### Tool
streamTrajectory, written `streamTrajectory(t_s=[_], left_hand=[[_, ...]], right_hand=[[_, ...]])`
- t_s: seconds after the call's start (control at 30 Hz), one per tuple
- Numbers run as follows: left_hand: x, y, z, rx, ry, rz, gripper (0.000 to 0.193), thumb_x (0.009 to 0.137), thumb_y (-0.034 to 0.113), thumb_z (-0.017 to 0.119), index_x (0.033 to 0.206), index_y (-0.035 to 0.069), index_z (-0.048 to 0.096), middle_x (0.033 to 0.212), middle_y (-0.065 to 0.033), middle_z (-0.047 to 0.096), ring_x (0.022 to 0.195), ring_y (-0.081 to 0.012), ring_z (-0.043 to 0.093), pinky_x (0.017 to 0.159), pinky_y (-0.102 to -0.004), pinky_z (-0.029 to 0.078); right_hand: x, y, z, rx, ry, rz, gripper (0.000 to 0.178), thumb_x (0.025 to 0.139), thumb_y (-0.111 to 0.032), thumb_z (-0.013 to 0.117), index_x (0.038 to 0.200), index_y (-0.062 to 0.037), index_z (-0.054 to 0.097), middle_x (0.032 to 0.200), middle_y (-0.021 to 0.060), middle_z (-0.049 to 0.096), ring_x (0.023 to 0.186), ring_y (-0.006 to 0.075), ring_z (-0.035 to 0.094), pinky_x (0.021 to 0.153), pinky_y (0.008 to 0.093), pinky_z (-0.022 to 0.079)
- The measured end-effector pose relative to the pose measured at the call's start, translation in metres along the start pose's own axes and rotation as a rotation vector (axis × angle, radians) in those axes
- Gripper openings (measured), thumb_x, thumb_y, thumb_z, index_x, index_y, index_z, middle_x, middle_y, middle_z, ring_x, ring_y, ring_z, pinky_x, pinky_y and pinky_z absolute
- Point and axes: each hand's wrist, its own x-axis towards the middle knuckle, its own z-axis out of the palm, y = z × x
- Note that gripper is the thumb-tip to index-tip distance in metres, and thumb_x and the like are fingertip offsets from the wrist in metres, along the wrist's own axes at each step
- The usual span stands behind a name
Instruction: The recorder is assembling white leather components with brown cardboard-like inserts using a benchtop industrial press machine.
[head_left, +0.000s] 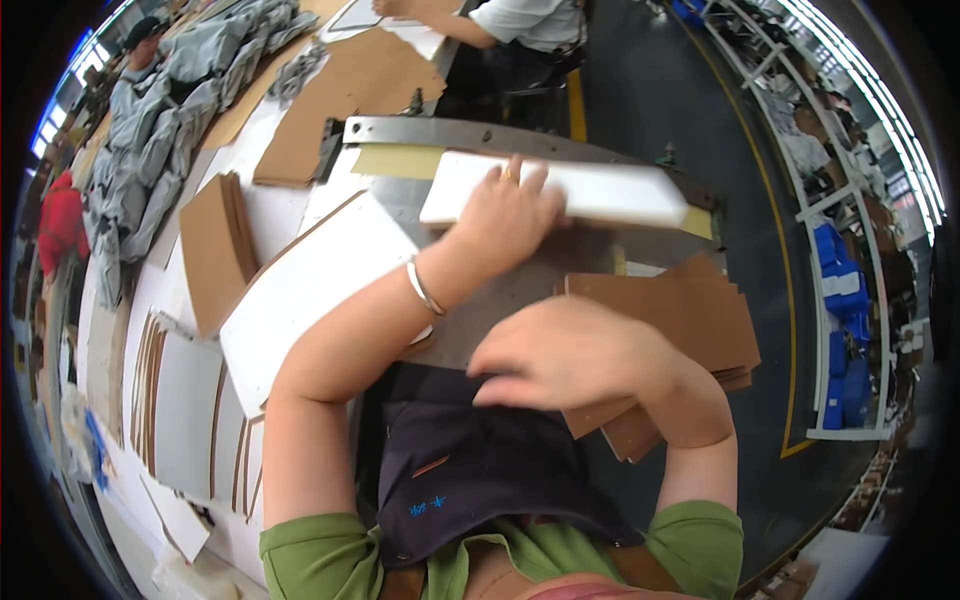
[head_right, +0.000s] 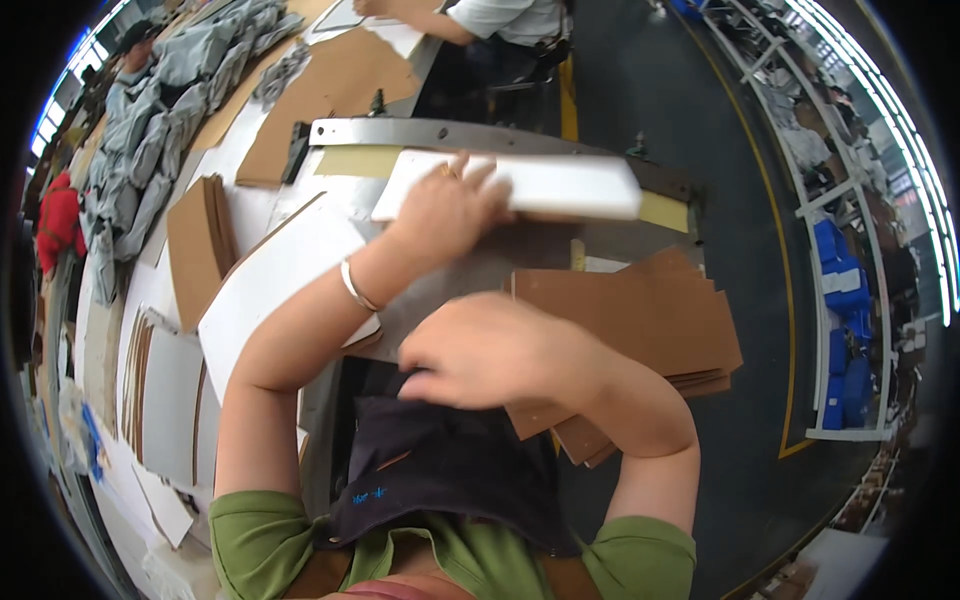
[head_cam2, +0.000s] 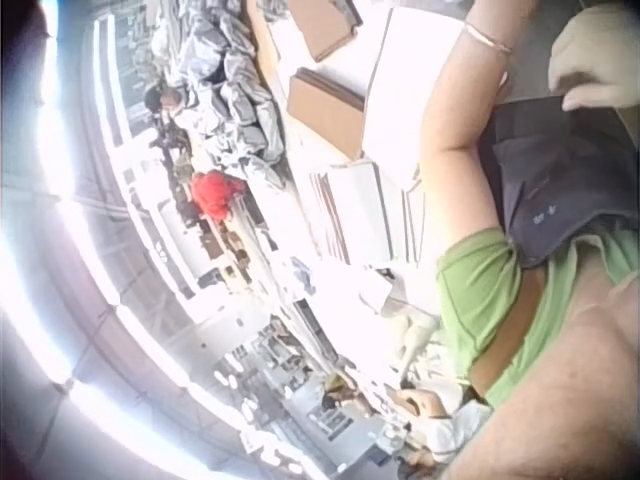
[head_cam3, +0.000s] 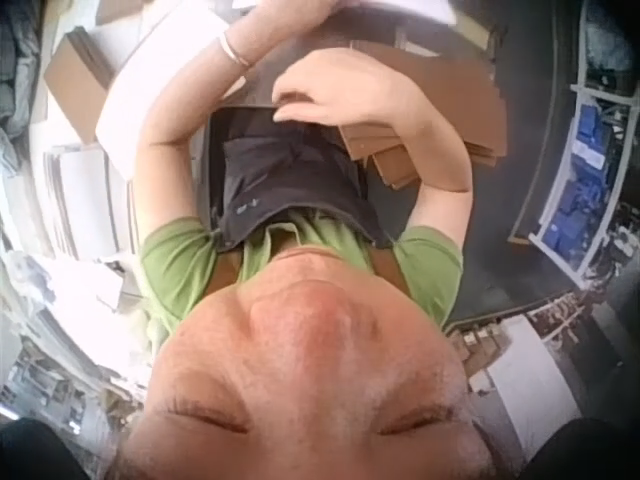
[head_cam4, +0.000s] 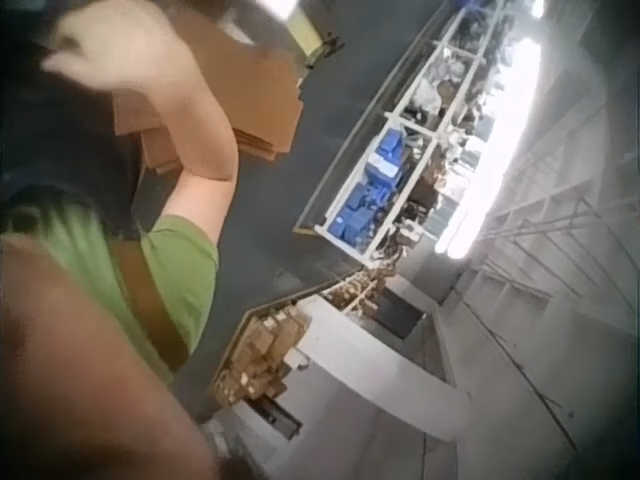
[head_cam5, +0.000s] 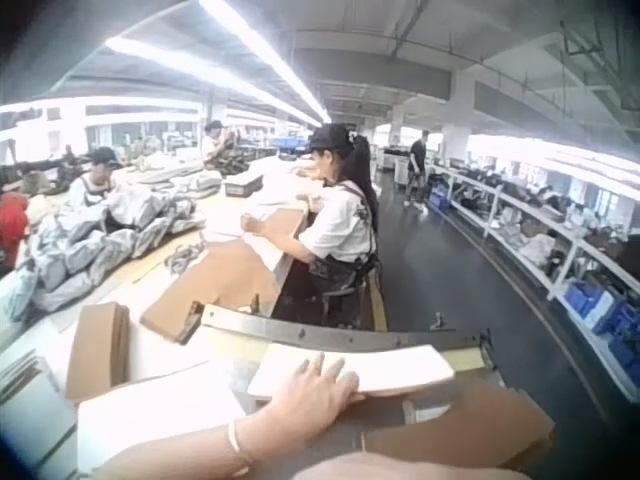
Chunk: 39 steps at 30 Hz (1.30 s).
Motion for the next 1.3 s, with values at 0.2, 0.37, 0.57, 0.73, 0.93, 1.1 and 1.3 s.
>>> streamTrajectory(t_s=[0.2,0.37,0.57,0.73,0.93,1.1,1.3], left_hand=[[-0.005,0.028,0.005,-0.076,-0.233,-0.066,0.054,0.087,0.050,0.062,0.134,0.025,0.054,0.144,-0.0103,0.044,0.126,-0.0512,0.043,0.088,-0.0657,0.039],[-0.002,0.021,0.010,-0.066,-0.272,-0.120,0.057,0.087,0.060,0.055,0.138,0.034,0.051,0.147,-0.0079,0.043,0.130,-0.0532,0.038,0.094,-0.0741,0.032],[0.000,0.015,0.017,-0.110,-0.206,-0.124,0.055,0.086,0.059,0.056,0.136,0.037,0.054,0.143,-0.0075,0.044,0.132,-0.0512,0.035,0.092,-0.0790,0.029],[-0.002,0.015,0.011,-0.106,-0.261,-0.142,0.058,0.088,0.063,0.050,0.140,0.036,0.050,0.143,-0.0077,0.043,0.133,-0.0454,0.035,0.095,-0.0760,0.029],[-0.004,0.020,0.010,-0.099,-0.286,-0.102,0.059,0.088,0.061,0.052,0.141,0.035,0.049,0.141,-0.0080,0.044,0.131,-0.0432,0.039,0.095,-0.0742,0.029],[-0.011,0.035,0.001,-0.123,-0.271,-0.003,0.057,0.086,0.058,0.058,0.137,0.034,0.052,0.141,-0.0105,0.045,0.133,-0.0412,0.040,0.099,-0.0670,0.033],[0.004,0.020,-0.014,-0.342,0.144,0.069,0.065,0.080,0.054,0.068,0.137,0.025,0.053,0.140,-0.0143,0.044,0.136,-0.0403,0.037,0.108,-0.0580,0.030]], right_hand=[[-0.043,0.144,0.007,-0.309,0.650,0.495,0.042,0.095,-0.038,0.055,0.128,-0.0132,0.059,0.132,0.0157,0.056,0.122,0.0353,0.052,0.099,0.0441,0.044],[-0.035,0.184,0.024,-0.503,0.604,0.642,0.051,0.098,-0.042,0.048,0.144,-0.0214,0.045,0.151,0.0113,0.039,0.134,0.0356,0.040,0.107,0.0523,0.036],[-0.027,0.184,0.019,-0.528,0.674,0.665,0.049,0.097,-0.039,0.052,0.143,-0.0225,0.047,0.145,0.0118,0.041,0.135,0.0312,0.037,0.105,0.0486,0.034],[-0.027,0.186,0.020,-0.560,0.723,0.596,0.048,0.095,-0.036,0.055,0.140,-0.0193,0.051,0.132,0.0096,0.047,0.126,0.0269,0.043,0.102,0.0447,0.034],[-0.017,0.192,-0.016,-0.324,0.720,0.528,0.039,0.089,-0.035,0.064,0.121,-0.0126,0.062,0.117,0.0112,0.057,0.113,0.0274,0.054,0.094,0.0391,0.043],[0.007,0.187,-0.032,-0.279,0.736,0.547,0.036,0.082,-0.035,0.073,0.107,-0.0096,0.066,0.105,0.0107,0.062,0.100,0.0268,0.061,0.085,0.0373,0.048],[-0.023,0.184,-0.070,0.076,0.808,0.507,0.032,0.087,-0.028,0.071,0.106,-0.0036,0.064,0.091,0.0077,0.069,0.079,0.0148,0.066,0.067,0.0292,0.051]])
